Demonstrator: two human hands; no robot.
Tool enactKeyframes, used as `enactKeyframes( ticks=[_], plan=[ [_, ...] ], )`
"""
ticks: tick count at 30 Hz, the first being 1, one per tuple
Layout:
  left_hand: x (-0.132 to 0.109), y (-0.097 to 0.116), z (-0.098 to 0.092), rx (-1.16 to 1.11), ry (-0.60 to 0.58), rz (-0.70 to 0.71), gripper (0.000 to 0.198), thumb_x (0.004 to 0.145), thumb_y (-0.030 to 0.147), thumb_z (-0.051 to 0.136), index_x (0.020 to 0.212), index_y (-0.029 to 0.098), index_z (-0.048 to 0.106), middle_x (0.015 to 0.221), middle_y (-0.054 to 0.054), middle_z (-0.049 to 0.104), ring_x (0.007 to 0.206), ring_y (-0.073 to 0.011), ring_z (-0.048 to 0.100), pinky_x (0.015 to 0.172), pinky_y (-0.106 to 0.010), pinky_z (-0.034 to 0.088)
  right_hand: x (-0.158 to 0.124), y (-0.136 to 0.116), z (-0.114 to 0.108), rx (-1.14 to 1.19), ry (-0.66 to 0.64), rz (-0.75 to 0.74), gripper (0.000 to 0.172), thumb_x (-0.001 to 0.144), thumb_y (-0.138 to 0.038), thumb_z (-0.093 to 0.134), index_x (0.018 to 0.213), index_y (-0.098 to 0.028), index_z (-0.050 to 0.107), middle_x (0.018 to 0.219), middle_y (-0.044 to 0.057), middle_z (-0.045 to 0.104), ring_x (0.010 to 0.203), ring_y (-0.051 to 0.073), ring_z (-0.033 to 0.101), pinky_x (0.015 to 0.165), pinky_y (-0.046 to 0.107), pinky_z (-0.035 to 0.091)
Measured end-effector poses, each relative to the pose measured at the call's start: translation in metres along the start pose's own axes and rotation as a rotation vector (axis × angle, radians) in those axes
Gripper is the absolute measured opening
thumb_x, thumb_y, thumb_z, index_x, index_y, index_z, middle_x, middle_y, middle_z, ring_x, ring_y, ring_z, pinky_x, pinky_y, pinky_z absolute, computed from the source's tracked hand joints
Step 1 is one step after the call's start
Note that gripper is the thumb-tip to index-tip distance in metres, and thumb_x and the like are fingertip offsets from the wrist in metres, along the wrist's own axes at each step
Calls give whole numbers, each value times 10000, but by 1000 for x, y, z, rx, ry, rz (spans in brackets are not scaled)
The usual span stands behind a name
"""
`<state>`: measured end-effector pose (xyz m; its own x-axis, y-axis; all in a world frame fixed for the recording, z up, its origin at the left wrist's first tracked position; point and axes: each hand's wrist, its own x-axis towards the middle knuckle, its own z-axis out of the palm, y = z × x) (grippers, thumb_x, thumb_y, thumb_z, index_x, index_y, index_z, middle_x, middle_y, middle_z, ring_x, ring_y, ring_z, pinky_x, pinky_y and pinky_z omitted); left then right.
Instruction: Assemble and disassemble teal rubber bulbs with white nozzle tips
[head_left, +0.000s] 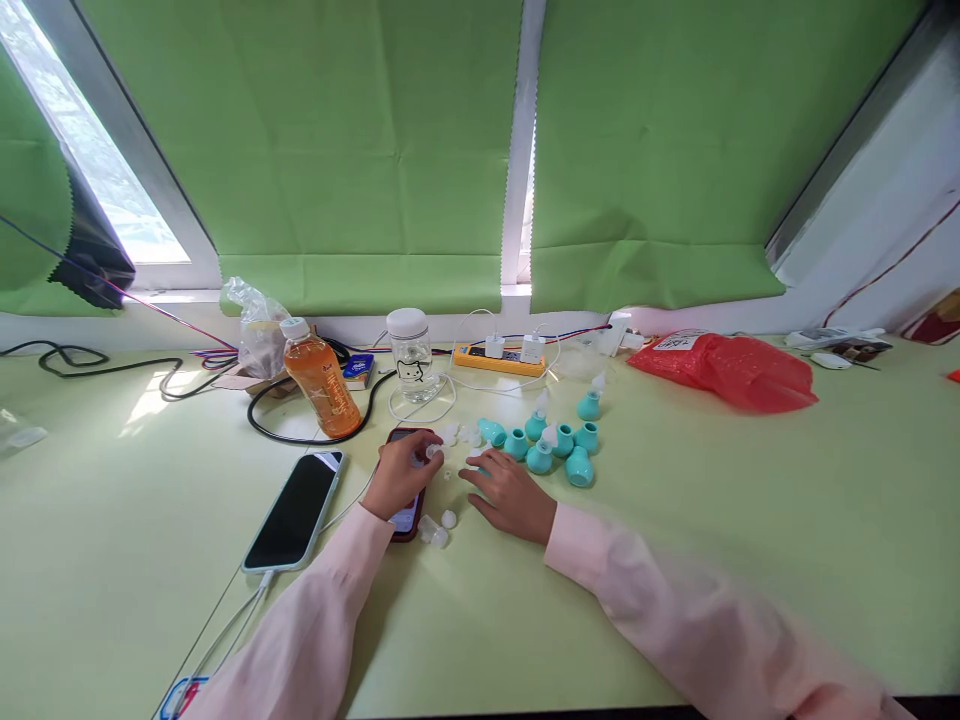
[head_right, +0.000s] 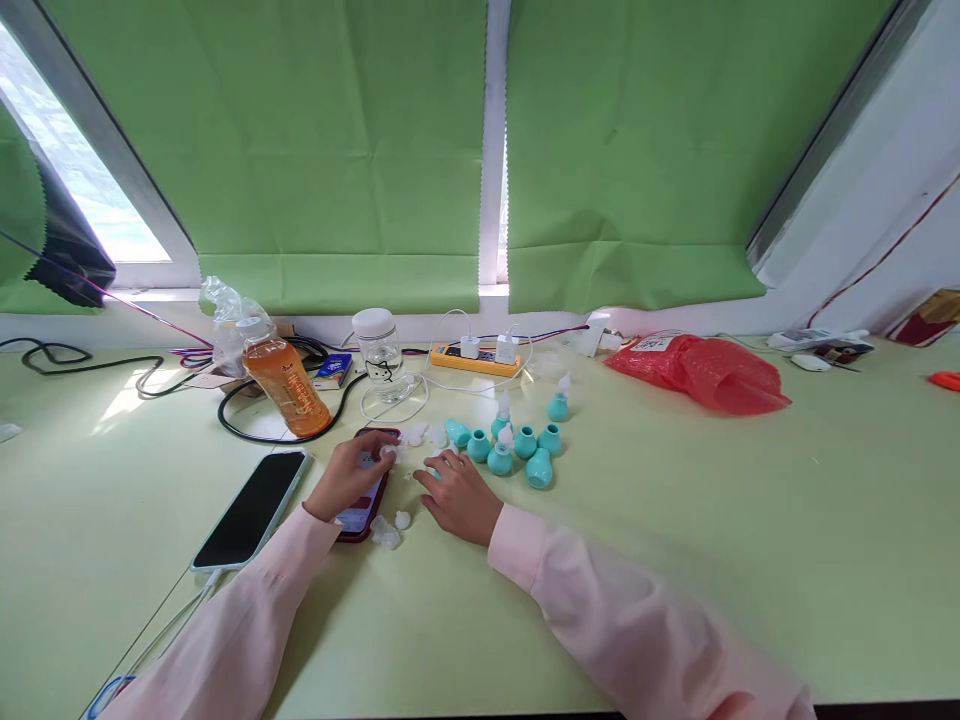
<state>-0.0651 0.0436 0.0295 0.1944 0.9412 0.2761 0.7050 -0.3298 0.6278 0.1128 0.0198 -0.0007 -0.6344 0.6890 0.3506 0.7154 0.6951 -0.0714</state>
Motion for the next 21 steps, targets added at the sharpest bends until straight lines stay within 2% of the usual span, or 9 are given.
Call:
enactKeyframes(
  ticks=[4, 7, 12, 17, 19, 21],
  plan=[
    [0, -11, -2, -328, 78, -60, 257, 670, 341, 542, 826, 139, 579, 652, -6, 571, 611, -128, 509, 570, -222, 375, 20, -6, 8, -20, -68, 51, 261, 800, -280, 436, 1036, -196, 511, 935, 77, 541, 923, 224, 413, 727, 354, 355],
    [-2, -13, -4, -556, 48, -97, 290, 633, 334, 605, 840, 134, 567, 644, -1, 562, 584, -113, 498, 529, -202, 365, 32, -11, 17, -78, -86, 91, 209, 772, -311, 478, 941, -225, 567, 899, 80, 532, 896, 243, 415, 679, 369, 345],
    [-8, -1, -3, -819, -96, -154, 263, 600, 302, 648, 786, 134, 569, 636, 9, 561, 559, -92, 499, 548, -197, 383, 38, -11, 26, -95, -61, 99, 131, 757, -237, 494, 798, -188, 608, 858, 90, 538, 861, 248, 423, 662, 381, 333],
    [-13, 5, 6, -1023, -286, -163, 290, 600, 278, 662, 815, 122, 547, 601, -3, 578, 568, -111, 538, 598, -231, 404, 21, -4, 17, -81, -15, 52, 197, 806, -211, 419, 775, -172, 610, 814, 79, 568, 853, 230, 437, 688, 377, 338],
    [-15, 5, 10, -1081, -318, -165, 316, 594, 254, 674, 839, 110, 535, 610, -22, 596, 586, -125, 556, 623, -249, 410, 8, 0, 11, -36, 67, 35, 208, 812, -199, 409, 763, -162, 608, 772, 71, 579, 817, 211, 453, 692, 366, 350],
    [-17, 7, 14, -1137, -338, -212, 326, 612, 270, 665, 851, 97, 525, 608, -44, 610, 590, -145, 575, 629, -268, 416, -7, 4, 3, 105, 275, 28, 165, 797, -184, 441, 767, -160, 602, 739, 59, 585, 758, 183, 471, 682, 343, 374]
  ],
)
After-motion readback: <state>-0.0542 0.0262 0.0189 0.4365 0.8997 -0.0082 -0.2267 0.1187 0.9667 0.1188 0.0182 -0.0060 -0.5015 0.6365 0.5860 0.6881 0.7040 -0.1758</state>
